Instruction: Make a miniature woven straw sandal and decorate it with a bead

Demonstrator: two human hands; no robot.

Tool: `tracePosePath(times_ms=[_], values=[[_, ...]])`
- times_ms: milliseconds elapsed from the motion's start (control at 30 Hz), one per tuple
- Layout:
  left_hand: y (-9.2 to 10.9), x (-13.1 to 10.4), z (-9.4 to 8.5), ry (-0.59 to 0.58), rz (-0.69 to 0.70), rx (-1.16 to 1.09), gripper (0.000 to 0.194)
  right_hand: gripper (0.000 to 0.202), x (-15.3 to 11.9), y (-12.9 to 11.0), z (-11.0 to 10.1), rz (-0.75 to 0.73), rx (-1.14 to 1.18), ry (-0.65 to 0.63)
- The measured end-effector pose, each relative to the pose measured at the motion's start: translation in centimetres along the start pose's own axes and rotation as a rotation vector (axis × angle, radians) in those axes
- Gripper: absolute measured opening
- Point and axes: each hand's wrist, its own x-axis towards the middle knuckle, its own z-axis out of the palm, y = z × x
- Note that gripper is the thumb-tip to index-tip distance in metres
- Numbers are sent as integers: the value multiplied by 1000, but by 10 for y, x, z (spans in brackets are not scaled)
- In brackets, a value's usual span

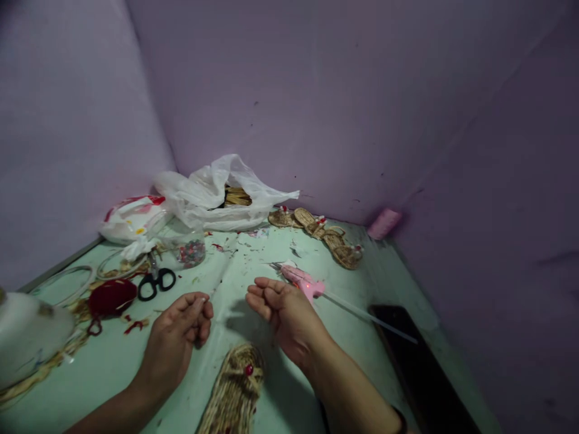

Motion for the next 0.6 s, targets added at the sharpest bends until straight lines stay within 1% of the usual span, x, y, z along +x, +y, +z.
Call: tracePosePath(times_ms=[100,133,233,367,500,600], values=[[-2,0,-3,-23,-14,1,22,17,22,2,17,63,-138,41],[-3,1,-3,-32,-18,2,22,18,28,2,21,76,-159,34],[-4,2,-3,-50,-23,-14,24,21,39,2,30,130,-135,57],[-3,3,-3,-47,-21,-13,21,23,41,4,29,153,-117,118],[-4,3,-3,-63,-26,23,23,21,39,12,22,77,-165,157],[-4,2,-2,-47,-32,18,22,14,39,18,19,53,-165,156]])
